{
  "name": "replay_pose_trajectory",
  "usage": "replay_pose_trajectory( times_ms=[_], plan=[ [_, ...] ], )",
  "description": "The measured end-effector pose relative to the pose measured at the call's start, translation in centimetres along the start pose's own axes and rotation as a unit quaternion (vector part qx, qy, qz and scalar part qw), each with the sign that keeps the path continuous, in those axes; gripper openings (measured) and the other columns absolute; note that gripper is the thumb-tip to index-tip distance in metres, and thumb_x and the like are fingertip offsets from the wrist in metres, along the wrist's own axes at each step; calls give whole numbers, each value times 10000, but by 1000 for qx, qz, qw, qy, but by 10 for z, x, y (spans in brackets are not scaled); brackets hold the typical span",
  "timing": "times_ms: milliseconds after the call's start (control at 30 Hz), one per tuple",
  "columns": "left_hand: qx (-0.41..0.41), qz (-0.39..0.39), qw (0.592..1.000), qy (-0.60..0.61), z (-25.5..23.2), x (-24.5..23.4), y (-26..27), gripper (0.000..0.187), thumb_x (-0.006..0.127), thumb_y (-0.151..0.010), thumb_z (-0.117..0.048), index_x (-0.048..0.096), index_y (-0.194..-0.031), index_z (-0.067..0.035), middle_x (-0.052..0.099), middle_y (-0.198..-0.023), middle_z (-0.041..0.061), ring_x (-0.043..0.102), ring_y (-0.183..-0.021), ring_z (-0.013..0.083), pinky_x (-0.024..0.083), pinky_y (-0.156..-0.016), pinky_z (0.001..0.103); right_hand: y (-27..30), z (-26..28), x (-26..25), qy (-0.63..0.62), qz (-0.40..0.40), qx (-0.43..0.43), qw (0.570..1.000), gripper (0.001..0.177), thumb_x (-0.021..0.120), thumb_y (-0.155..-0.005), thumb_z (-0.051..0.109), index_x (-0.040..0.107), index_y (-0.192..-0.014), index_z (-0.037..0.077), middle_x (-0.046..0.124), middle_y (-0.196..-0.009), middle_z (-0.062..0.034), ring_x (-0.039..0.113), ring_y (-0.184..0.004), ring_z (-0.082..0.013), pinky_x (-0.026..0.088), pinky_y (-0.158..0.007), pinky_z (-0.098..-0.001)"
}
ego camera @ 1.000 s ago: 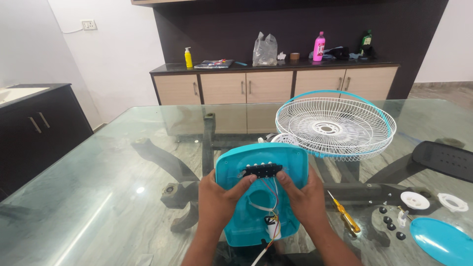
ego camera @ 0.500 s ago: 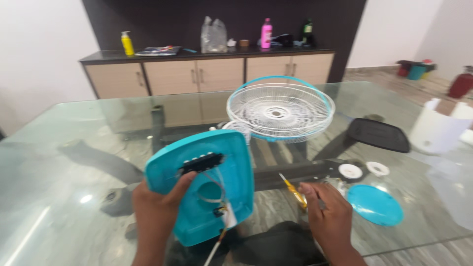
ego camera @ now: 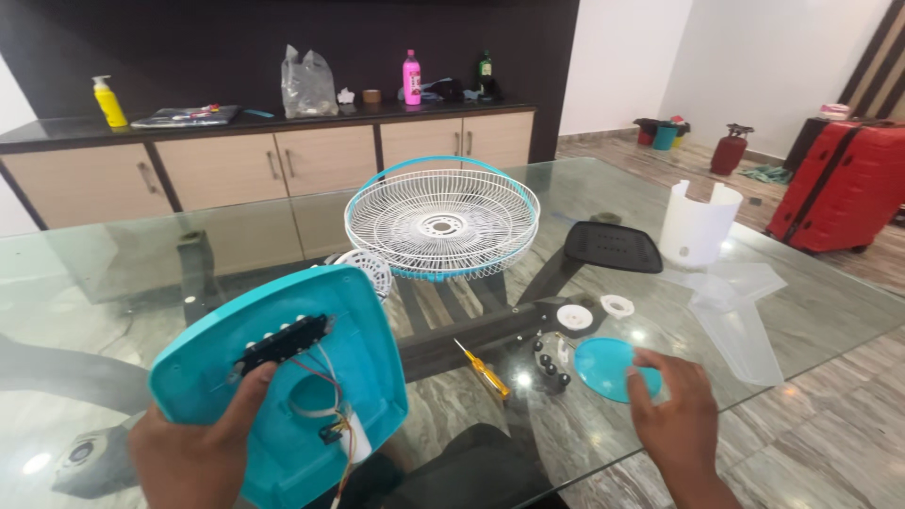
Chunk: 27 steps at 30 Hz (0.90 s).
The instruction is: The person repairs a small electric fan by opening the control housing, connecting wires to a switch and capacitor, and securing components with a screwdriver. The fan head and other parts remain disassembled on the table.
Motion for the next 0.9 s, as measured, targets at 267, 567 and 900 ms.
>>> replay_pose_trajectory(
  times_ms=[267, 567, 900],
  plan=[
    [-111, 24, 993, 30, 21, 6, 1, 484, 894, -789, -273, 736, -1161, -7, 772, -981, 151, 759, -904, 241, 573, -828, 385, -3, -15, 26, 65, 189, 41, 979, 313, 854, -710, 353, 821, -925, 129, 730, -1143, -62, 610, -1188, -270, 491, -999, -411],
    [-57, 35, 998, 16, 33, 11, -2, 524, 869, -823, -242, 714, -1269, -14, 768, -1064, 137, 752, -959, 217, 581, -877, 359, 17, -32, -5, 46, 199, 33, 978, 268, 856, -738, 330, 807, -911, 131, 762, -1105, -27, 668, -1128, -233, 516, -970, -398],
    [-19, 53, 998, 15, 41, 16, -5, 562, 852, -777, -218, 696, -1268, 7, 766, -1092, 152, 755, -970, 210, 579, -900, 340, 2, -67, -20, 48, 60, 9, 997, 158, 754, -837, 214, 756, -928, 83, 763, -1040, -72, 702, -1107, -259, 532, -963, -385]
  ],
)
Point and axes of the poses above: each hand's wrist, its own y-axis away from the middle knuckle, its own x-axis out of the palm, z = x × y, the point moved 7 cm from there along -y, towards the middle knuckle
